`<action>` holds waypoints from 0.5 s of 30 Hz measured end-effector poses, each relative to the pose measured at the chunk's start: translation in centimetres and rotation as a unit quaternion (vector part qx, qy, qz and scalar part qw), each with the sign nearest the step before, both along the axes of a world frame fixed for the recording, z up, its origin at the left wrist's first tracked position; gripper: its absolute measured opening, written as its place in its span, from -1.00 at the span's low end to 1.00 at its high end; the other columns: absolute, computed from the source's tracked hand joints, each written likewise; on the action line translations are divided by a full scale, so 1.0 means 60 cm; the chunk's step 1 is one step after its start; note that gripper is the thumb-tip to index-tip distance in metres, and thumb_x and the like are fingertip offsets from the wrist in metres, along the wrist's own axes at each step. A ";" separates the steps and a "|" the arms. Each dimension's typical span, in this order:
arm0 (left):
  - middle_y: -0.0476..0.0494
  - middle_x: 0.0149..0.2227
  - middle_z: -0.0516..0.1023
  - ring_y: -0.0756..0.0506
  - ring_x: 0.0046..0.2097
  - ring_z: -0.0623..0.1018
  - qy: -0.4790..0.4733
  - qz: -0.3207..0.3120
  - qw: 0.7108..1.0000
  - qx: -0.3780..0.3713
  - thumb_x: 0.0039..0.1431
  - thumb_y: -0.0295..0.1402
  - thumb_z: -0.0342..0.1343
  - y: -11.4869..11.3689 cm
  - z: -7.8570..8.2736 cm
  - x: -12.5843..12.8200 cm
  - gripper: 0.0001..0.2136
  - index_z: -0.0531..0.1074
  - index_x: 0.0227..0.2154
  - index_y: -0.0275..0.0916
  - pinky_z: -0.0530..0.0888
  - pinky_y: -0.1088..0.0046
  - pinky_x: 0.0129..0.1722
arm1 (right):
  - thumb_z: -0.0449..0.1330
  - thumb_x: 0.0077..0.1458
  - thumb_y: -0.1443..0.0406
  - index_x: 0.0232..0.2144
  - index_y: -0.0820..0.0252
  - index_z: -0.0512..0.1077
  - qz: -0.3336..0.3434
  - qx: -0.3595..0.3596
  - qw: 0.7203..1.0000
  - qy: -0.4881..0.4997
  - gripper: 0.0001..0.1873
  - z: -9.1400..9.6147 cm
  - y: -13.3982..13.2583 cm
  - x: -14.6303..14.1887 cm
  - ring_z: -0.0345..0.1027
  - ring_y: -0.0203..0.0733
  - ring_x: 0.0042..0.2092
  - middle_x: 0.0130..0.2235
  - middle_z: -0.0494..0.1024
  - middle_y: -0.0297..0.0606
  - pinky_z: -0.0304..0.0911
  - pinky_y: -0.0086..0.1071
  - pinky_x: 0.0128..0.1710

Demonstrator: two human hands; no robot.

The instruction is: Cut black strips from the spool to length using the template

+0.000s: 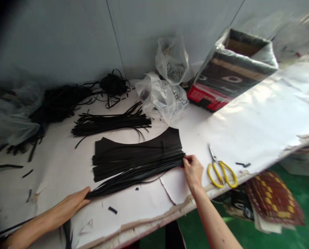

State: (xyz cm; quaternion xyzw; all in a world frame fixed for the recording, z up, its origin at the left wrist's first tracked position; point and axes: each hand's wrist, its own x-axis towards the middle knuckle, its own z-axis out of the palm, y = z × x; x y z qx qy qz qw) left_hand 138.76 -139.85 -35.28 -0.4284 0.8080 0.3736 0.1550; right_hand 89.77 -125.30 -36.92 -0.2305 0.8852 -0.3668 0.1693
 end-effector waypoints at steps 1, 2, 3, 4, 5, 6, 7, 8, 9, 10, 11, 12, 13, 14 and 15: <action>-0.22 -0.03 0.55 -0.23 -0.01 0.52 0.001 0.002 1.000 0.013 0.21 -0.05 -0.10 -0.001 0.002 -0.006 -0.53 0.36 0.03 -0.25 0.41 0.33 0.06 | 0.06 -0.04 0.11 -0.36 0.18 0.44 -0.002 -0.004 1.000 0.001 -0.70 0.000 0.000 0.000 0.43 -0.13 -0.45 -0.44 0.55 -0.23 0.29 -0.29 -0.35; -0.18 -0.13 0.59 -0.21 -0.08 0.54 0.003 0.004 1.000 0.026 0.22 -0.04 -0.12 -0.003 0.007 -0.015 -0.55 0.39 -0.02 -0.24 0.44 0.35 -0.01 | 0.06 -0.03 0.13 -0.36 0.18 0.43 -0.005 -0.008 1.000 0.004 -0.71 0.000 0.001 0.000 0.43 -0.14 -0.45 -0.44 0.55 -0.23 0.29 -0.30 -0.36; -0.14 -0.20 0.60 -0.19 -0.14 0.55 0.008 0.006 0.999 0.037 0.21 -0.04 -0.13 -0.004 0.014 -0.024 -0.57 0.41 -0.06 -0.21 0.46 0.38 -0.06 | 0.06 -0.02 0.14 -0.36 0.18 0.43 -0.008 -0.011 1.000 0.006 -0.72 0.000 0.001 0.001 0.43 -0.14 -0.44 -0.44 0.54 -0.23 0.29 -0.30 -0.36; -0.12 -0.25 0.60 -0.18 -0.17 0.55 0.011 0.010 0.999 0.044 0.21 -0.04 -0.13 -0.005 0.022 -0.033 -0.58 0.42 -0.09 -0.20 0.47 0.40 -0.10 | 0.05 -0.01 0.15 -0.36 0.18 0.43 -0.010 -0.014 1.000 0.008 -0.73 0.000 0.002 0.001 0.43 -0.14 -0.44 -0.44 0.54 -0.23 0.29 -0.30 -0.36; -0.11 -0.26 0.60 -0.18 -0.18 0.55 0.016 0.015 0.999 0.048 0.20 -0.03 -0.13 -0.006 0.031 -0.041 -0.59 0.43 -0.11 -0.18 0.47 0.41 -0.12 | 0.05 0.00 0.16 -0.36 0.18 0.43 -0.012 -0.016 1.000 0.009 -0.74 0.001 0.002 0.002 0.43 -0.14 -0.44 -0.43 0.54 -0.23 0.29 -0.31 -0.36; -0.10 -0.27 0.60 -0.18 -0.18 0.55 0.019 0.021 0.998 0.053 0.19 -0.03 -0.12 -0.006 0.038 -0.048 -0.60 0.44 -0.13 -0.18 0.47 0.42 -0.13 | 0.05 0.01 0.16 -0.35 0.18 0.43 -0.013 -0.017 1.000 0.009 -0.74 0.001 0.003 0.003 0.43 -0.14 -0.43 -0.43 0.54 -0.23 0.29 -0.31 -0.35; -0.10 -0.28 0.60 -0.18 -0.19 0.55 0.018 0.027 0.998 0.060 0.20 -0.04 -0.14 -0.006 0.044 -0.054 -0.60 0.45 -0.16 -0.18 0.48 0.42 -0.14 | 0.05 0.01 0.17 -0.35 0.18 0.43 -0.014 -0.017 1.000 0.009 -0.75 0.001 0.003 0.003 0.43 -0.15 -0.43 -0.42 0.54 -0.24 0.29 -0.32 -0.35; -0.10 -0.29 0.60 -0.18 -0.20 0.55 0.015 0.031 0.997 0.071 0.21 -0.04 -0.16 -0.006 0.049 -0.058 -0.60 0.45 -0.18 -0.18 0.48 0.42 -0.16 | 0.04 0.01 0.18 -0.35 0.17 0.43 -0.014 -0.016 1.000 0.009 -0.75 0.000 0.003 0.003 0.43 -0.15 -0.43 -0.42 0.54 -0.24 0.29 -0.32 -0.35; -0.10 -0.29 0.60 -0.17 -0.20 0.55 0.011 0.034 0.996 0.081 0.22 -0.05 -0.19 -0.006 0.053 -0.060 -0.59 0.46 -0.20 -0.18 0.48 0.43 -0.16 | 0.04 0.01 0.18 -0.35 0.17 0.43 -0.013 -0.014 1.000 0.010 -0.76 -0.002 0.003 0.003 0.43 -0.16 -0.43 -0.42 0.54 -0.25 0.29 -0.33 -0.35; -0.09 -0.29 0.60 -0.17 -0.19 0.55 0.008 0.035 0.996 0.085 0.23 -0.05 -0.21 -0.005 0.055 -0.062 -0.59 0.46 -0.21 -0.17 0.47 0.43 -0.16 | 0.04 0.01 0.18 -0.36 0.17 0.43 -0.011 -0.011 1.000 0.011 -0.76 -0.004 0.003 0.002 0.43 -0.16 -0.43 -0.42 0.54 -0.25 0.29 -0.32 -0.35; -0.09 -0.28 0.60 -0.17 -0.18 0.55 0.006 0.034 0.996 0.083 0.24 -0.06 -0.22 -0.005 0.056 -0.064 -0.59 0.45 -0.21 -0.17 0.47 0.43 -0.15 | 0.04 0.01 0.17 -0.36 0.16 0.43 -0.008 -0.008 1.000 0.014 -0.76 -0.006 0.004 0.000 0.42 -0.16 -0.43 -0.43 0.53 -0.26 0.28 -0.32 -0.34; -0.09 -0.27 0.59 -0.17 -0.18 0.54 0.005 0.032 0.997 0.075 0.24 -0.06 -0.23 -0.004 0.056 -0.064 -0.59 0.45 -0.21 -0.17 0.46 0.43 -0.14 | 0.04 0.01 0.17 -0.36 0.16 0.42 -0.003 -0.005 1.000 0.018 -0.75 -0.008 0.004 -0.002 0.41 -0.15 -0.43 -0.43 0.53 -0.26 0.28 -0.31 -0.34; -0.09 -0.27 0.59 -0.17 -0.18 0.54 0.004 0.028 0.998 0.062 0.24 -0.07 -0.23 -0.004 0.055 -0.065 -0.60 0.44 -0.21 -0.17 0.46 0.42 -0.14 | 0.04 0.02 0.16 -0.36 0.16 0.42 0.003 -0.003 1.000 0.025 -0.75 -0.009 0.005 -0.005 0.41 -0.15 -0.43 -0.44 0.52 -0.26 0.28 -0.30 -0.33; -0.10 -0.27 0.58 -0.17 -0.18 0.54 0.003 0.023 0.999 0.047 0.24 -0.07 -0.22 -0.004 0.052 -0.064 -0.61 0.44 -0.21 -0.17 0.45 0.42 -0.14 | 0.03 0.02 0.15 -0.36 0.16 0.41 0.009 -0.001 0.999 0.035 -0.74 -0.008 0.005 -0.007 0.40 -0.13 -0.41 -0.43 0.51 -0.25 0.28 -0.27 -0.31; -0.10 -0.29 0.58 -0.17 -0.20 0.54 0.002 0.017 0.999 0.033 0.24 -0.08 -0.22 -0.003 0.048 -0.064 -0.61 0.43 -0.22 -0.18 0.45 0.41 -0.15 | 0.02 0.03 0.14 -0.36 0.17 0.41 0.016 0.000 0.999 0.050 -0.73 -0.006 0.005 -0.008 0.39 -0.11 -0.39 -0.41 0.50 -0.21 0.28 -0.24 -0.29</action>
